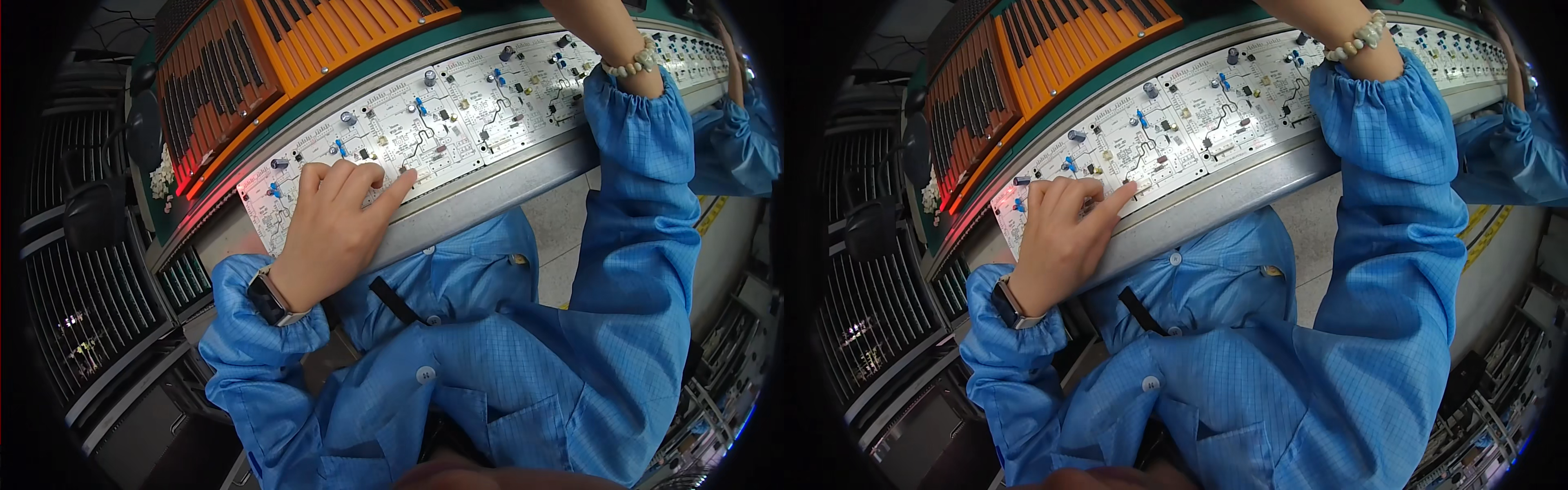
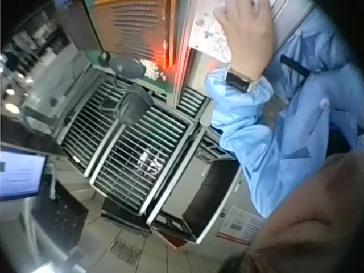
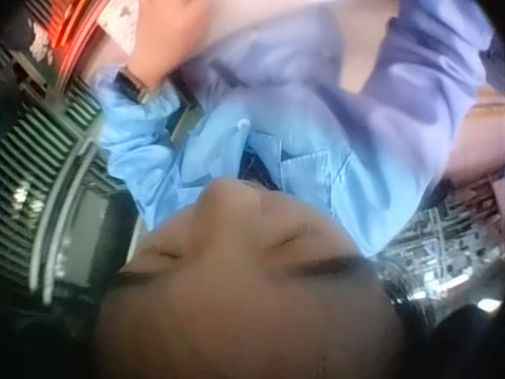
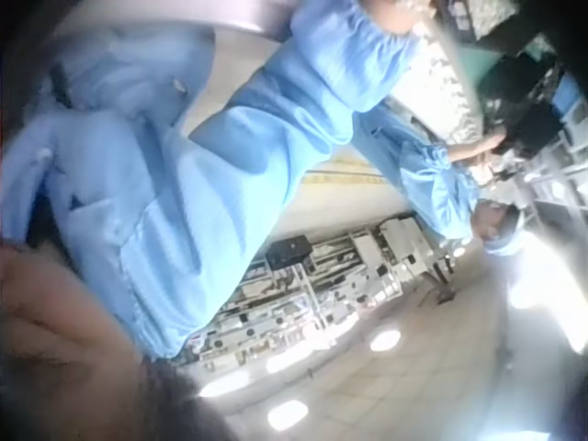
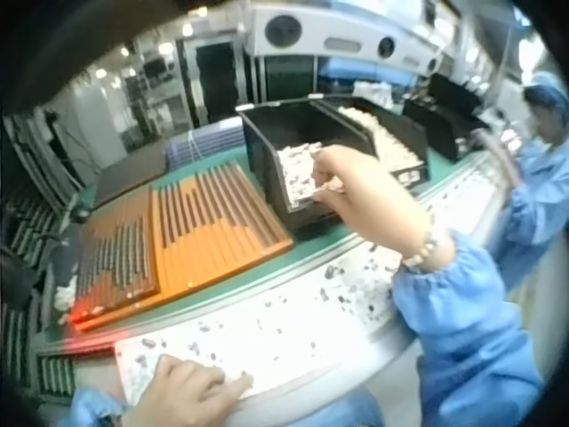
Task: Manually populating a printed circuit board with electronic components.
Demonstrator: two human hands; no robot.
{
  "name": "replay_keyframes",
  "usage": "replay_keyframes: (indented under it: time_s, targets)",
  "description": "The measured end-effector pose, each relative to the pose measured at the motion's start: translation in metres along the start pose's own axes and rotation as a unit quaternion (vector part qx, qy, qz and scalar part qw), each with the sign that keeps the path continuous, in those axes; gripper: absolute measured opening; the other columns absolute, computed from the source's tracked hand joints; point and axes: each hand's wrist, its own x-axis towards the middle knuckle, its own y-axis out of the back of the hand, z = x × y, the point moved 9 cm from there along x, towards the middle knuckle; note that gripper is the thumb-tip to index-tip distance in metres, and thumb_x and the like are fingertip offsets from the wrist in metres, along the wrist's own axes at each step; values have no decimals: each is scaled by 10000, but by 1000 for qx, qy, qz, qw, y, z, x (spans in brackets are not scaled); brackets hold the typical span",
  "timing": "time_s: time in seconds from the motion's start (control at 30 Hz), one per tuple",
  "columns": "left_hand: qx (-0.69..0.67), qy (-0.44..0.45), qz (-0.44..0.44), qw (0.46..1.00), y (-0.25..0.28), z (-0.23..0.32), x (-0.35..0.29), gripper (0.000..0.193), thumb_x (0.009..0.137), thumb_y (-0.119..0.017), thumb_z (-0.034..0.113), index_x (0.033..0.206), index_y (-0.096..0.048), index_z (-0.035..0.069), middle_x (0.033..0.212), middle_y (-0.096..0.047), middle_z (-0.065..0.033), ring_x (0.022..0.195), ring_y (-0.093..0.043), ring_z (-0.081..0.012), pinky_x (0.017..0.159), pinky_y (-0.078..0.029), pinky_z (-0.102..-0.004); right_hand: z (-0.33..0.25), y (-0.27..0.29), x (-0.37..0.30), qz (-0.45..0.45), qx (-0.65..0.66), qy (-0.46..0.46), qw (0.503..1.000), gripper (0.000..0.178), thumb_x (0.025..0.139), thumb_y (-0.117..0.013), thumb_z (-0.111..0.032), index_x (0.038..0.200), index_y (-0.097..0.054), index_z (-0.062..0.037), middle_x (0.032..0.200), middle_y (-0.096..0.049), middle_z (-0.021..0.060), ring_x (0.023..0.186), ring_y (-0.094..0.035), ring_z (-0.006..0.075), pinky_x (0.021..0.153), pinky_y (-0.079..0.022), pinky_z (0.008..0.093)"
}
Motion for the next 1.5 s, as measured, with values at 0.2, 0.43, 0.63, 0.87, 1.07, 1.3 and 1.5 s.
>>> replay_keyframes:
  time_s: [0.2,0.43,0.63,0.87,1.07,1.3,1.5]
  targets:
    - [-82,27,-14,996,-4,-8,0,350,856,-664,69,1207,-665,73,956,-563,-62,917,-543,-228,811,-378,-371,7,-13,-1,-55,60,-64,995,162,851,-686,-7,951,-559,0,842,-620,183,789,-618,377,728,-505,402]
    - [-72,51,61,994,26,-32,-7,372,856,-668,50,1227,-659,73,952,-560,-69,900,-533,-241,808,-371,-373,-15,11,-1,-33,29,-96,994,180,845,-725,-6,912,-559,-24,796,-573,74,685,-585,201,627,-478,310]
    - [-33,37,50,998,14,-40,-1,388,869,-626,31,1254,-651,71,941,-555,-74,911,-533,-247,841,-388,-378,-63,0,-2,-96,173,-102,975,106,880,-713,-41,972,-710,13,829,-679,113,734,-667,197,669,-536,300]
    - [-1,57,78,995,29,-52,-4,435,891,-591,9,1322,-613,66,955,-550,-100,924,-524,-264,836,-384,-384,-124,-44,-31,-212,266,36,940,144,860,-713,-17,1000,-682,-5,921,-710,102,822,-716,204,771,-585,298]
    - [7,81,209,975,69,-91,-37,314,883,-614,-5,1192,-655,33,874,-561,-105,839,-534,-272,765,-397,-386,-169,-76,-56,-239,301,56,922,154,793,-773,-46,922,-689,-35,940,-646,101,875,-637,275,792,-522,370]
    - [11,117,267,956,82,-125,-73,218,913,-607,1,1117,-682,19,849,-587,-123,798,-556,-288,783,-443,-381,-189,-100,-60,-219,237,95,942,125,786,-801,-112,865,-710,-79,800,-679,55,797,-643,254,726,-478,376]
    - [5,142,279,950,86,-141,-88,206,930,-584,5,1110,-682,23,848,-605,-117,794,-564,-270,758,-453,-363,-198,-102,-56,-230,164,129,951,139,748,-813,-99,840,-710,-82,784,-672,39,776,-621,225,710,-452,344]
